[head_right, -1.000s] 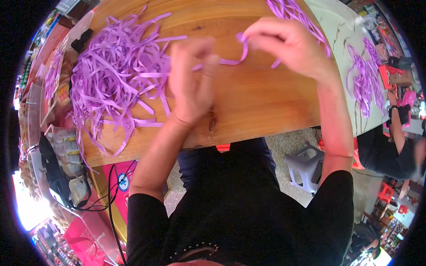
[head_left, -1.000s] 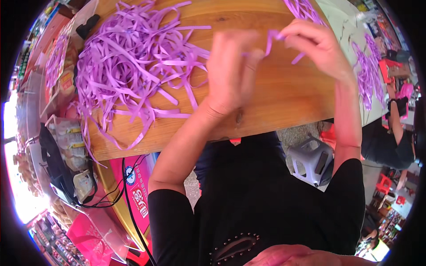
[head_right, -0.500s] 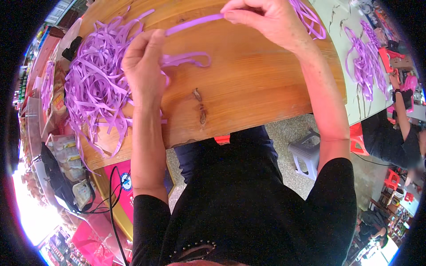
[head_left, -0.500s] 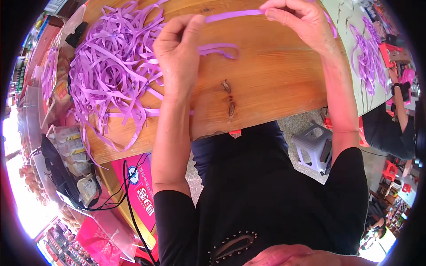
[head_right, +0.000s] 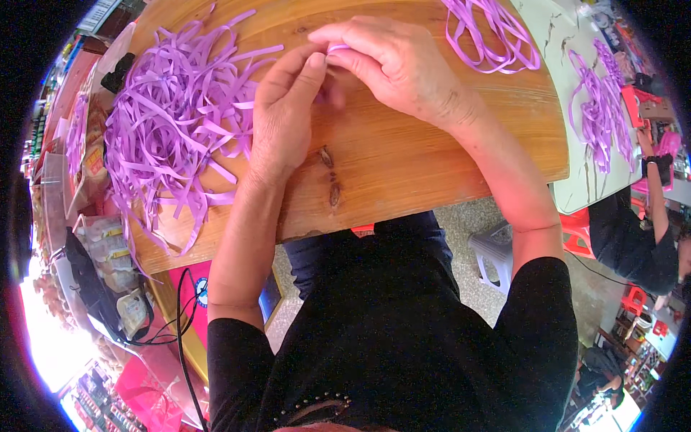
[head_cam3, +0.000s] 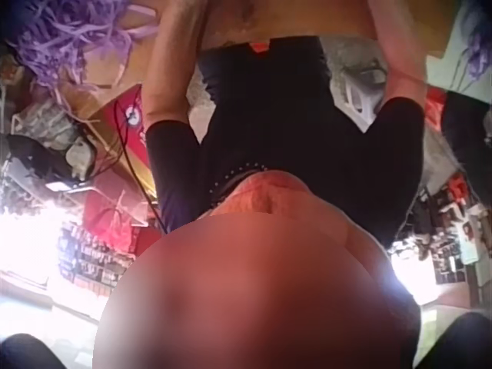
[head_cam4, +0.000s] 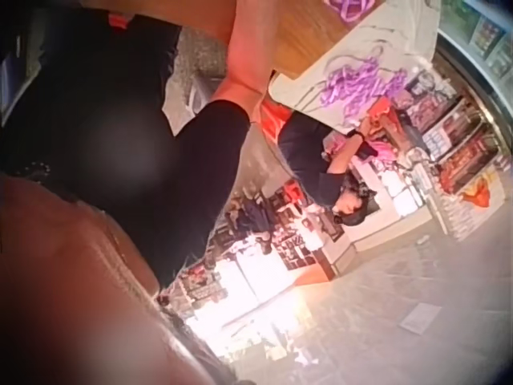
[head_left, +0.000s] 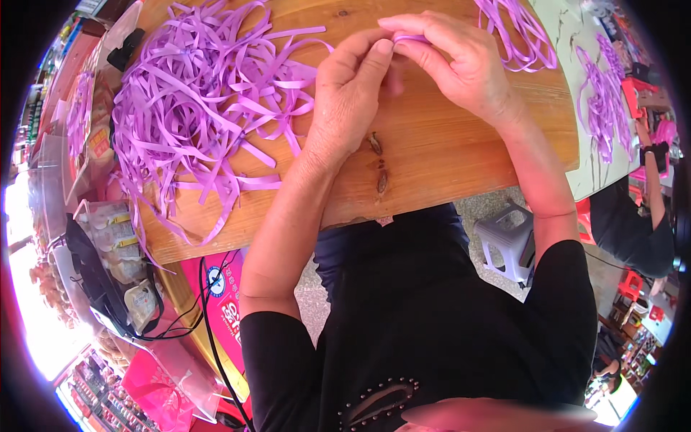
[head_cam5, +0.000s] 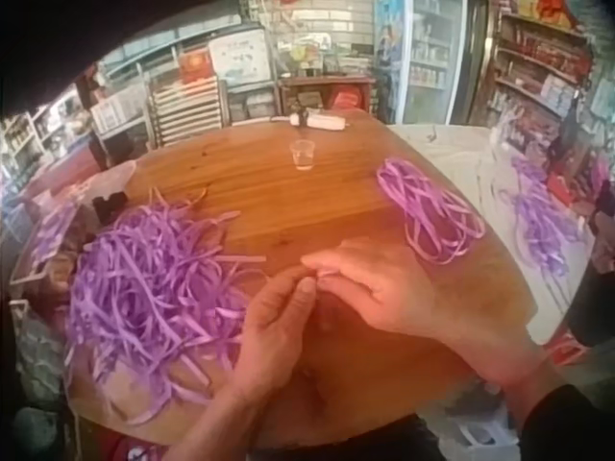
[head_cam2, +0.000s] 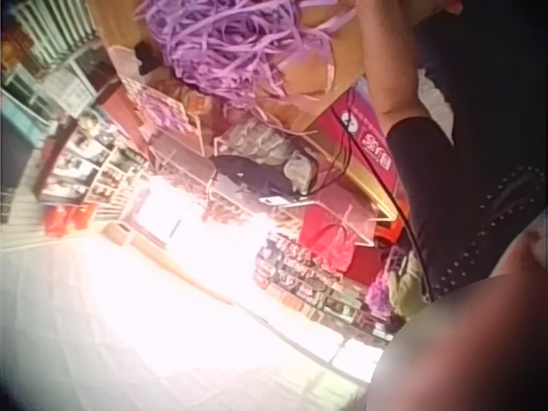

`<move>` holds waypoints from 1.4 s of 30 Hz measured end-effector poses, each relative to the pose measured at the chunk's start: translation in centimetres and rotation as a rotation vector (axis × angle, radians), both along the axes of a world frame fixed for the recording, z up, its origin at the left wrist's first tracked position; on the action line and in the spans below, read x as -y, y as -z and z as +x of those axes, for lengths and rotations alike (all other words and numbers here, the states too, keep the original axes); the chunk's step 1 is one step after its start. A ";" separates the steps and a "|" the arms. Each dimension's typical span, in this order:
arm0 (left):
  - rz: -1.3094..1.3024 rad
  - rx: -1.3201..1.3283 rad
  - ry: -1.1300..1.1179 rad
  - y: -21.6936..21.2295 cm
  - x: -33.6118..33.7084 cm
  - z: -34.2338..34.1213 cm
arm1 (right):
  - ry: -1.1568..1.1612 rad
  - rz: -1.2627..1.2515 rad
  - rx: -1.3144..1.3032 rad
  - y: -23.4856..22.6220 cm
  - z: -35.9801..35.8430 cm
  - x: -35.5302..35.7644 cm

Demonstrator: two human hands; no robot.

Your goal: Tying individual knots at the ends of purple fabric strips while sitting at a wooden table.

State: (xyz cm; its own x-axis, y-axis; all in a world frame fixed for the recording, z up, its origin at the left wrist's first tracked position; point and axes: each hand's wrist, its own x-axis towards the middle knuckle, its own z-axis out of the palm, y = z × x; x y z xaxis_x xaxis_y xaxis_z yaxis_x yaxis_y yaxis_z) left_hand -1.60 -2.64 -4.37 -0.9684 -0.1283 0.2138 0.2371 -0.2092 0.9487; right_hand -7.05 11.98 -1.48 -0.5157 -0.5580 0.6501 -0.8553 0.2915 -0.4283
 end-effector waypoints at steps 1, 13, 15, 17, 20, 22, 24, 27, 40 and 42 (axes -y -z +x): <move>0.058 0.157 0.079 -0.1 0.1 0.1 | 0.002 0.001 0.003 0.2 -0.1 0.0; -0.009 0.093 -0.143 -0.2 1.8 0.0 | 0.131 -0.089 0.133 -2.1 -0.6 -2.2; 0.002 0.095 -0.124 -0.3 1.4 0.1 | 0.081 -0.054 0.031 -2.6 -0.1 -1.8; 0.012 0.098 -0.105 -0.4 1.2 0.2 | 0.031 -0.019 -0.070 -2.6 0.1 -1.5; -0.008 0.151 -0.059 -0.5 1.2 0.4 | -0.023 0.029 -0.164 -1.8 0.0 -1.3; -0.017 0.126 -0.031 -0.6 0.8 0.2 | -0.118 -0.093 -0.445 1.5 -3.9 -1.6; -0.027 0.131 -0.028 -0.7 0.6 0.1 | -0.227 -0.220 -0.722 2.4 -4.9 -1.4; -0.127 0.075 -0.067 0.1 1.0 -0.1 | -0.252 -0.263 -0.624 1.1 -3.1 -1.6; 0.279 0.076 0.012 0.0 0.9 -0.3 | -0.518 -0.290 0.826 -0.6 -0.1 -1.4; 0.309 0.041 0.021 0.6 0.9 -0.3 | -0.235 -0.320 1.278 -0.6 0.1 -1.2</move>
State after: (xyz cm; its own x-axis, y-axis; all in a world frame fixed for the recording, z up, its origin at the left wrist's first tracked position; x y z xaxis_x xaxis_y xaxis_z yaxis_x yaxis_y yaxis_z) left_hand -1.91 -3.51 -5.00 -0.9785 -0.1608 0.1290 0.1929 -0.4933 0.8482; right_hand -6.95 13.22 -0.84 -0.7696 -0.6313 -0.0958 0.1788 -0.0691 -0.9815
